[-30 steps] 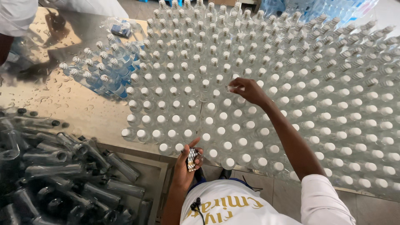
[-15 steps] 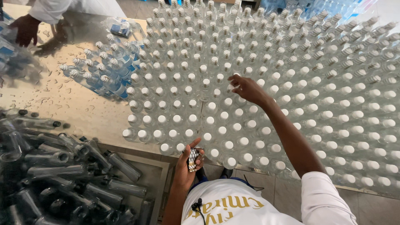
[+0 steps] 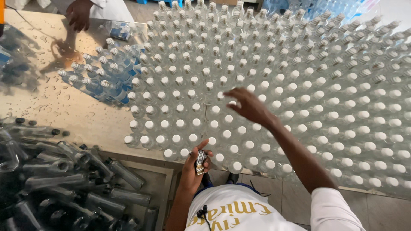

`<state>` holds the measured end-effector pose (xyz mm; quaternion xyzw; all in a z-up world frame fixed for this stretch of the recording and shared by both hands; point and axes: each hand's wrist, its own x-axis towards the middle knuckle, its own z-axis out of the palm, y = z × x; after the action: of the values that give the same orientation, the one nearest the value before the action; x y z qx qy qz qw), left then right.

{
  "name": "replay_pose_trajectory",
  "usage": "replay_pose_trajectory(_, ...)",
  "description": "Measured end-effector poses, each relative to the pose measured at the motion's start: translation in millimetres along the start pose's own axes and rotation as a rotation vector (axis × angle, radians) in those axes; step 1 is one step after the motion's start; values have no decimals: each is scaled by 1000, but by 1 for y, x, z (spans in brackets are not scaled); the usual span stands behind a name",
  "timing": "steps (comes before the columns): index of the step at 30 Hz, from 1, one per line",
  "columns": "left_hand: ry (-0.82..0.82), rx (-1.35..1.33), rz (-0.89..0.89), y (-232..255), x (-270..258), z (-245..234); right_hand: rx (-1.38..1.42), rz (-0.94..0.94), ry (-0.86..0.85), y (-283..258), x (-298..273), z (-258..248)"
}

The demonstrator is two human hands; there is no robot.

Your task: The person repeatedly picks up white bottle caps and screws them onto clear plastic bottles arranged in rows on a table. The person works methodically across the rows, securing each cap by hand.

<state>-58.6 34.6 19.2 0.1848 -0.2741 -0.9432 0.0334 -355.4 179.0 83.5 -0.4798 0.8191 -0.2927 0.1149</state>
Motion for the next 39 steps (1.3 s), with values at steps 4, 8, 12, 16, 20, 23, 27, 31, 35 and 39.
replay_pose_trajectory(4, -50, 4, -23, 0, 8, 25, 343, -192, -153, -72, -43, 22)
replay_pose_trajectory(8, -119, 128, -51, -18, 13, 31, 465, -38, -248, -100, -67, 24)
replay_pose_trajectory(12, -71, 159, -118, -41, 21, 22, 574, 131, -248, -101, -82, 10)
replay_pose_trajectory(16, -35, 196, -141, -47, 26, 28, 675, 137, -209, -88, -90, 11)
replay_pose_trajectory(20, -86, 164, -140, -42, 26, 40, 597, 62, -173, -71, -92, 4)
replay_pose_trajectory(23, -79, 116, -135, -42, 27, 37, 479, -20, -126, -50, -81, -13)
replay_pose_trajectory(27, -82, 92, -125, -33, 19, 41, 357, 132, 139, -1, -51, -33)
replay_pose_trajectory(31, -34, 84, -104, -32, 12, 37, 196, -24, 429, 89, -7, -22)
replay_pose_trajectory(35, 15, 44, -88, -30, 8, 31, 180, 81, 406, 135, 6, -12)
replay_pose_trajectory(39, 6, 9, -68, -31, 7, 17, 148, 56, 338, 138, -4, -10)
